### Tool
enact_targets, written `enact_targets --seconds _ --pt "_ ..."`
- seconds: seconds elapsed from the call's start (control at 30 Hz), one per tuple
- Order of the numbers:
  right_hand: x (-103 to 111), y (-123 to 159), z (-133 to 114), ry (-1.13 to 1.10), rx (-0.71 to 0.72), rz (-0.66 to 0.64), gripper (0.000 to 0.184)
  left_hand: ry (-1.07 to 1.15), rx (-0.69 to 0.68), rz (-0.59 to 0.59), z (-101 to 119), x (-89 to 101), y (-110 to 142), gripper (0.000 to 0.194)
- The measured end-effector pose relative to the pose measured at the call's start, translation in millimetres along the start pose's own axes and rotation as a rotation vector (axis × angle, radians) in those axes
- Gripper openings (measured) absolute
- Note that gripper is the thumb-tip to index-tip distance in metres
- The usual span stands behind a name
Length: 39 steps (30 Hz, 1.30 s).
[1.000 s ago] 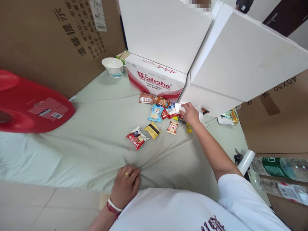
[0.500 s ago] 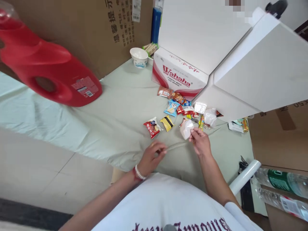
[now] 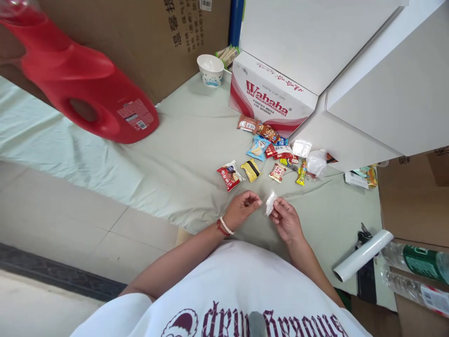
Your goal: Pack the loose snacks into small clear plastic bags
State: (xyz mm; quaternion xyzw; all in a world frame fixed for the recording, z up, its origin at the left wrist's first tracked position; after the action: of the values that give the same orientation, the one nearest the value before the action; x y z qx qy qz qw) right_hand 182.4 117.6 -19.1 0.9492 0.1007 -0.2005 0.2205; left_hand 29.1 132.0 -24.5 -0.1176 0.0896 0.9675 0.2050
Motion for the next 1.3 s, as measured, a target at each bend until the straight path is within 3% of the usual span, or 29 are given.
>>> enact_targets --seconds 0.1,0.2,0.3,0.4,0.5,0.67,0.77,0.97,1.07,1.17,1.3 --pt "-15 0 1 0.110 0.017 -0.048 0.031 -0.074 -0.017 -0.022 5 -5.6 3 0.027" --pt "-29 0 -3 0.278 0.076 -0.095 0.034 -0.046 0.019 0.035 -1 -2.3 5 0.029" --pt "-25 2 -10 0.450 0.121 -0.055 0.030 -0.035 0.042 0.080 -6 5.4 7 0.033" --pt "-3 4 -8 0.373 0.072 0.031 0.028 -0.005 0.045 0.071 -7 12.1 7 0.036" --pt "7 5 -4 0.236 0.028 0.038 0.031 0.029 0.050 0.099 -9 18.5 9 0.038" --pt "-22 4 -1 0.397 0.027 -0.123 0.029 -0.050 0.032 0.101 -4 9.4 12 0.038" --pt "-29 1 2 0.398 0.024 -0.136 0.028 -0.022 0.038 0.093 -6 6.3 11 0.043" --pt "9 5 -3 0.100 0.008 -0.011 0.034 0.357 0.110 0.160 -27 24.0 14 0.050" --pt "26 11 -12 0.039 0.027 -0.001 0.029 0.471 0.125 0.126 -28 26.1 17 0.048" --pt "39 17 -23 0.075 0.080 0.011 0.025 0.452 0.117 0.031 -19 21.7 20 0.045" --pt "44 20 -31 0.172 0.142 0.024 0.021 0.190 0.036 0.038 2 20.2 22 0.043"
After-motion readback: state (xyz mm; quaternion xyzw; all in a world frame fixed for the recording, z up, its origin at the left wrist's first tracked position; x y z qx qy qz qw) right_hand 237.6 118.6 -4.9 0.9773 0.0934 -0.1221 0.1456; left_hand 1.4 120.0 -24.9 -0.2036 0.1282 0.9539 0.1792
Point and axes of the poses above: each hand's wrist, its own y-axis away from the middle knuckle, its own x-axis out of the back of the hand, z = x × y, the point moved 10 cm from there along -y, towards the middle knuckle, and after that the axes turned 14 degrees about -z, right-handed, at the moved point
